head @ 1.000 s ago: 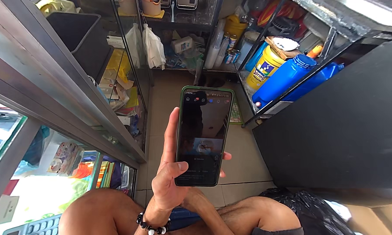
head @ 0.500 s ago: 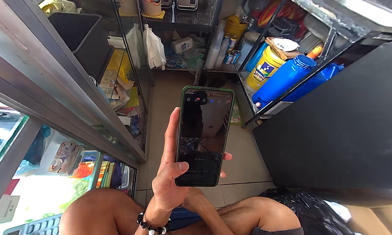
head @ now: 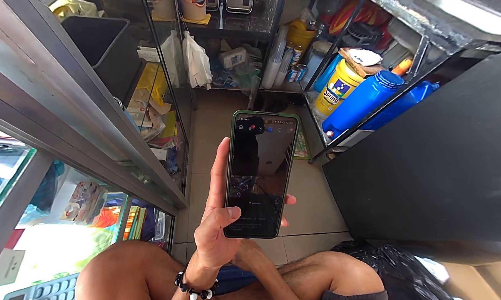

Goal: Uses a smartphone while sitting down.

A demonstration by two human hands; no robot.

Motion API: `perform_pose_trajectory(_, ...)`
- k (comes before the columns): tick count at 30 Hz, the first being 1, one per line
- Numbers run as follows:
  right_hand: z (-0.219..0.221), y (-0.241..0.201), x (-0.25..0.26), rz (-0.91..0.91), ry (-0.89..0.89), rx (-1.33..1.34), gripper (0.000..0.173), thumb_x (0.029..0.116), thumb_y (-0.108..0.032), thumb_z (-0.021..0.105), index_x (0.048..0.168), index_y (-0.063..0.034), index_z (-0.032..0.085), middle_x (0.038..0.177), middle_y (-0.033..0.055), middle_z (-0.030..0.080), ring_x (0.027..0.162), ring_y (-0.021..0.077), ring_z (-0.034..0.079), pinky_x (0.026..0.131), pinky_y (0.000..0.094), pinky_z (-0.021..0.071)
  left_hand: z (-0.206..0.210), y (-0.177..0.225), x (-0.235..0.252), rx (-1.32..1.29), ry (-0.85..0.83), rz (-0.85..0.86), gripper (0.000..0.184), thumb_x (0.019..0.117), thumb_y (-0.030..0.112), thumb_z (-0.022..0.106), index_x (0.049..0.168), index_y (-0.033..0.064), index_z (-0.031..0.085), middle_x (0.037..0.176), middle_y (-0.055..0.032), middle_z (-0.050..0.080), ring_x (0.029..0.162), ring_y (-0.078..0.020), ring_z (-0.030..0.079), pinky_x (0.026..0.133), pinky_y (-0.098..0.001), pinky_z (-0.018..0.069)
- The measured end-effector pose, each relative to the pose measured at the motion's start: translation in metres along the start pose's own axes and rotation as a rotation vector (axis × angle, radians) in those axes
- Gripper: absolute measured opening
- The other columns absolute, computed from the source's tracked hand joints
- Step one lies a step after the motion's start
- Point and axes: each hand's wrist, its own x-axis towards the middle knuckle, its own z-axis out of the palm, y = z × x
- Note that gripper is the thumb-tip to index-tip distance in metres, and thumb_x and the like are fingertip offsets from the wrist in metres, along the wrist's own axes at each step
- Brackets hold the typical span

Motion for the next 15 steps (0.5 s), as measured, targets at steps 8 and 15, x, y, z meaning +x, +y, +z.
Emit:
perform_pose_trajectory(8, 0.0015, 0.0022, 0.0023, -0.012, 0.006, 0.003, 0.043, 0.1023, -0.024, 0.056, 0.142, -0.0067, 0.057, 0.133, 0.0224, 0.063, 0.122, 0.0402, 0.061, 0.102, 0.0599, 0.0444, -0.0015, -0.0007, 0.0000, -0.016, -0.004, -0.006, 0.081, 0.0928, 0.014, 0.047, 0.160, 0.0414, 0.012, 0.143, -0.0267, 0.047, 0.114, -0.0484, 0.060, 0.084, -0.0607, 0.0566)
perform_pose_trajectory(15, 0.0062, 0.0063, 0.0085, -0.017, 0.022, -0.004, 0.042, 0.1013, -0.025, 0.058, 0.139, -0.0067, 0.059, 0.129, 0.0212, 0.065, 0.120, 0.0391, 0.062, 0.101, 0.0593, 0.0456, -0.0024, -0.0013, -0.0003, -0.028, -0.009, 0.001, 0.081, 0.0929, 0.014, 0.048, 0.160, 0.0408, 0.013, 0.143, -0.0271, 0.047, 0.116, -0.0490, 0.059, 0.084, -0.0611, 0.0567)
